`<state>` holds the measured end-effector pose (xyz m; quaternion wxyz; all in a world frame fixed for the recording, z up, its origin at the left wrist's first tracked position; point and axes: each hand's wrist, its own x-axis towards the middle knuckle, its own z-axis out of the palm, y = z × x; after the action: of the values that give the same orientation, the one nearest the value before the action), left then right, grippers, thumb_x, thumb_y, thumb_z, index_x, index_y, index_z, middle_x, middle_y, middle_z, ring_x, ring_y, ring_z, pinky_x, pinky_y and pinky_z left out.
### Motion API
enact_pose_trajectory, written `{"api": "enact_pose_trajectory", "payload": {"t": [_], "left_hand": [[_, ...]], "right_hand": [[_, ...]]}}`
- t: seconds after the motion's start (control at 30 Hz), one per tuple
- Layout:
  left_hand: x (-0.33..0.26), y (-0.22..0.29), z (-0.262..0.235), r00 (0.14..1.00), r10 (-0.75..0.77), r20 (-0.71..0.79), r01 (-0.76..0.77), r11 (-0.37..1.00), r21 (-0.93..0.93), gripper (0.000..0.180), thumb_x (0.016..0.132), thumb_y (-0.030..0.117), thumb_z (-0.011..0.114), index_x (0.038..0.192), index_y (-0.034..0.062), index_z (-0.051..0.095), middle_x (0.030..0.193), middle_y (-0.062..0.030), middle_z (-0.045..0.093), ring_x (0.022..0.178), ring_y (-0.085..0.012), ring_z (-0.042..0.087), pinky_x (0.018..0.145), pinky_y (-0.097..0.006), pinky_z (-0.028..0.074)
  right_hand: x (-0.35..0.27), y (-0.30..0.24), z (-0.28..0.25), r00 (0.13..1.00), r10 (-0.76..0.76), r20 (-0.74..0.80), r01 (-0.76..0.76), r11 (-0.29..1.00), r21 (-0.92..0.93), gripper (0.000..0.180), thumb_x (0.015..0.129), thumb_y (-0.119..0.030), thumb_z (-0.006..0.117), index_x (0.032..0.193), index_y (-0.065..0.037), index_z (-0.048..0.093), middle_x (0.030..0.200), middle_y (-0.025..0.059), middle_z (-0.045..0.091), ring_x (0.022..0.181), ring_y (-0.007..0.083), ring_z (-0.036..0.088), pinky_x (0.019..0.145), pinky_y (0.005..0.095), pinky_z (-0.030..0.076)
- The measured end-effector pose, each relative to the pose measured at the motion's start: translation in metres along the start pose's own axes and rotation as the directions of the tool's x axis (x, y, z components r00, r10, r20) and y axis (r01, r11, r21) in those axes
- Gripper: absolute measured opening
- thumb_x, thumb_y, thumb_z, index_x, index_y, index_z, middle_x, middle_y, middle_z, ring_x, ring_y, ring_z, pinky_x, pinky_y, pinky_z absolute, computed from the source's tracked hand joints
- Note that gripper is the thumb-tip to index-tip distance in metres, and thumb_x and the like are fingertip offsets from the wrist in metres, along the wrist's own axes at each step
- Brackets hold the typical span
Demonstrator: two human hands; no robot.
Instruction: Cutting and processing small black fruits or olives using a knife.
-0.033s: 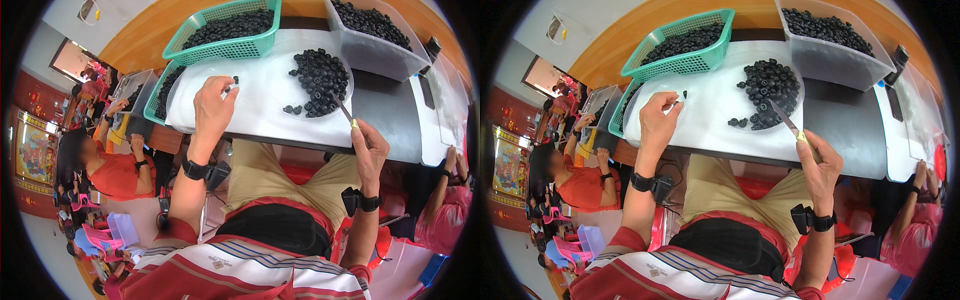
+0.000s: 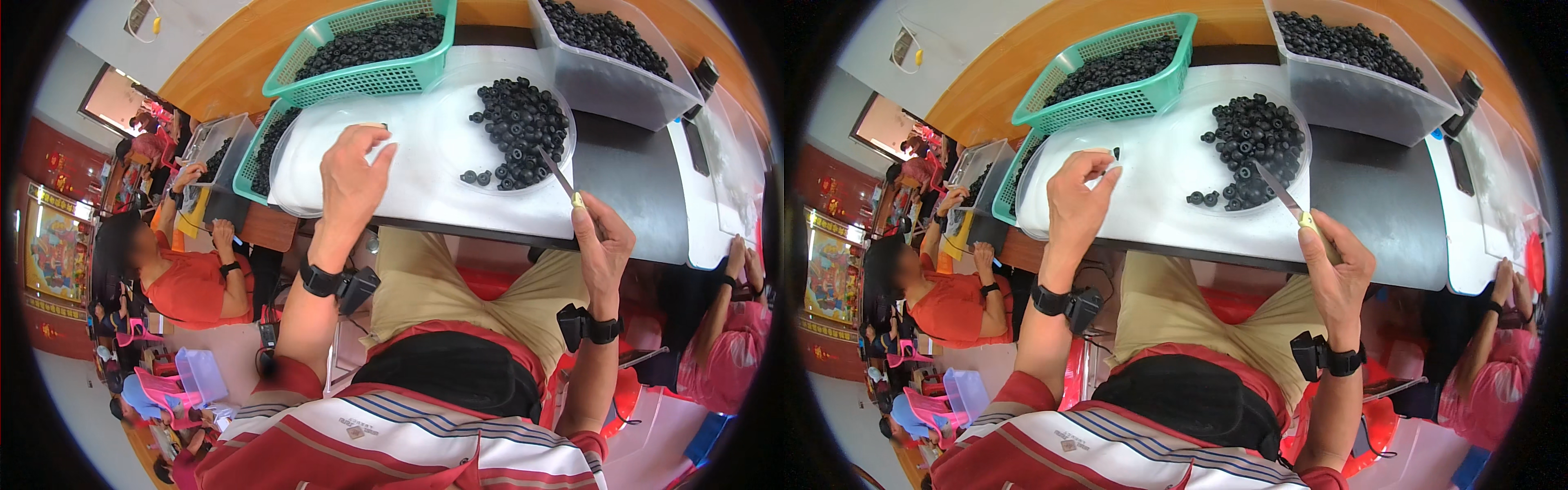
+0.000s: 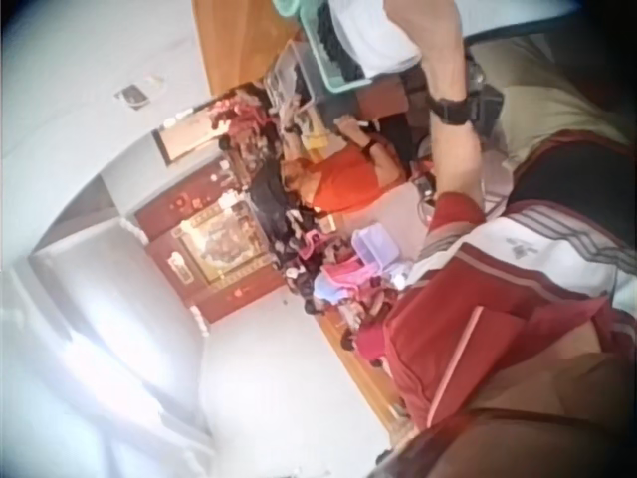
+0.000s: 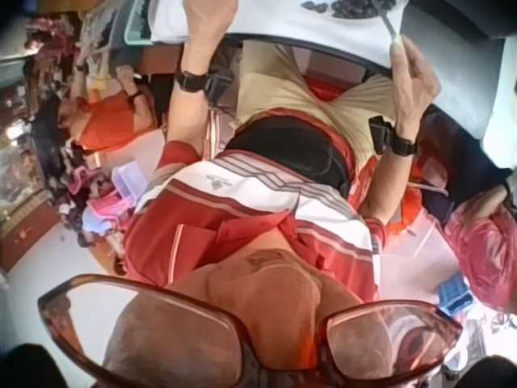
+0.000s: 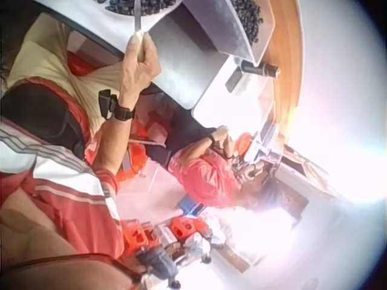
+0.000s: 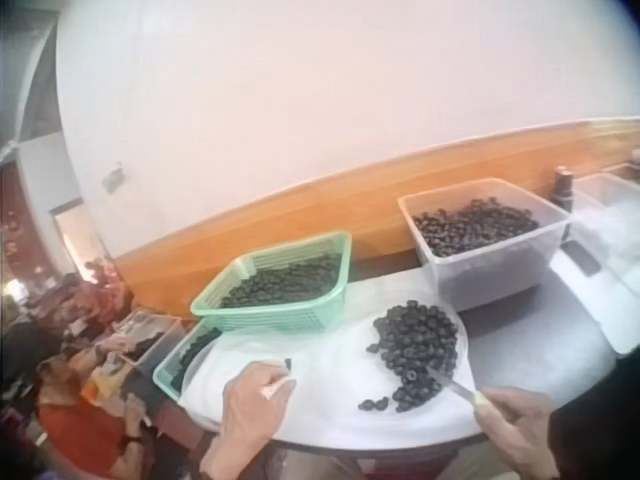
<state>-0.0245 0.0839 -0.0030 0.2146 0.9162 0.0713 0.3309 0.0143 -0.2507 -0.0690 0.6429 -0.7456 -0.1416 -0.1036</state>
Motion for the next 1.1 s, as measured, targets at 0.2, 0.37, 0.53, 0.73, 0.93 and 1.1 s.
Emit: {"api": "enact_pose_trajectory", "payload": {"t": [0.2,0.37,0.53,0.73,0.93,1.1], "left_hand": [[0.000,0.045,0.021,0.940,0.144,0.310,-0.086,0.977,-0.193,0.018,0.082,0.012,0.073,0.096,0.0006,0.073,0.093,-0.0142,0.074,0.087,-0.0262,0.071,0.078,-0.034,0.054],[0.033,0.059,0.025,0.795,0.082,0.600,-0.072,0.997,-0.040,0.024,0.079,0.021,0.076,0.095,0.0029,0.075,0.088,-0.0137,0.075,0.084,-0.0278,0.071,0.076,-0.037,0.054],[0.058,0.068,0.034,0.610,0.069,0.789,-0.165,0.985,0.041,0.030,0.074,0.025,0.079,0.095,0.0049,0.077,0.089,-0.0126,0.076,0.085,-0.0277,0.072,0.074,-0.038,0.054],[0.067,0.060,0.046,0.488,0.177,0.855,-0.164,0.980,-0.110,0.027,0.072,0.020,0.081,0.091,0.0023,0.075,0.083,-0.0114,0.074,0.079,-0.0222,0.070,0.072,-0.033,0.053],[0.054,0.055,0.045,0.557,0.192,0.808,-0.035,0.978,-0.208,0.023,0.075,0.014,0.080,0.091,0.0002,0.072,0.079,-0.0092,0.071,0.074,-0.0178,0.067,0.070,-0.031,0.052],[0.045,0.059,0.041,0.662,0.159,0.732,0.284,0.851,-0.441,0.011,0.082,0.004,0.076,0.091,-0.0008,0.072,0.080,-0.0017,0.069,0.074,-0.0067,0.062,0.065,-0.023,0.048]], "right_hand": [[0.000,0.000,-0.001,1.000,0.011,0.009,-0.011,1.000,-0.004,0.029,0.092,-0.019,0.074,0.112,0.002,0.071,0.095,0.0053,0.071,0.084,0.0092,0.061,0.076,0.0237,0.048],[0.000,0.001,-0.002,1.000,0.007,-0.002,-0.007,1.000,0.010,0.030,0.092,-0.020,0.074,0.112,0.002,0.071,0.093,0.0050,0.071,0.082,0.0090,0.061,0.075,0.0235,0.048],[0.000,0.001,-0.003,1.000,0.006,-0.015,-0.006,1.000,0.006,0.030,0.092,-0.019,0.074,0.113,0.002,0.071,0.091,0.0051,0.071,0.081,0.0090,0.061,0.075,0.0235,0.048],[0.000,0.001,-0.003,1.000,0.016,-0.016,-0.015,1.000,0.020,0.030,0.091,-0.020,0.075,0.112,0.001,0.072,0.090,0.0053,0.071,0.080,0.0091,0.061,0.074,0.0237,0.048],[0.001,-0.006,-0.003,1.000,0.009,-0.023,-0.009,1.000,-0.012,0.030,0.091,-0.022,0.075,0.111,0.000,0.072,0.087,0.0047,0.071,0.078,0.0092,0.061,0.071,0.0238,0.048],[0.001,-0.008,-0.003,1.000,-0.011,-0.007,0.011,1.000,-0.013,0.030,0.090,-0.021,0.076,0.110,0.001,0.072,0.086,0.0043,0.071,0.076,0.0089,0.060,0.069,0.0238,0.047]]}}
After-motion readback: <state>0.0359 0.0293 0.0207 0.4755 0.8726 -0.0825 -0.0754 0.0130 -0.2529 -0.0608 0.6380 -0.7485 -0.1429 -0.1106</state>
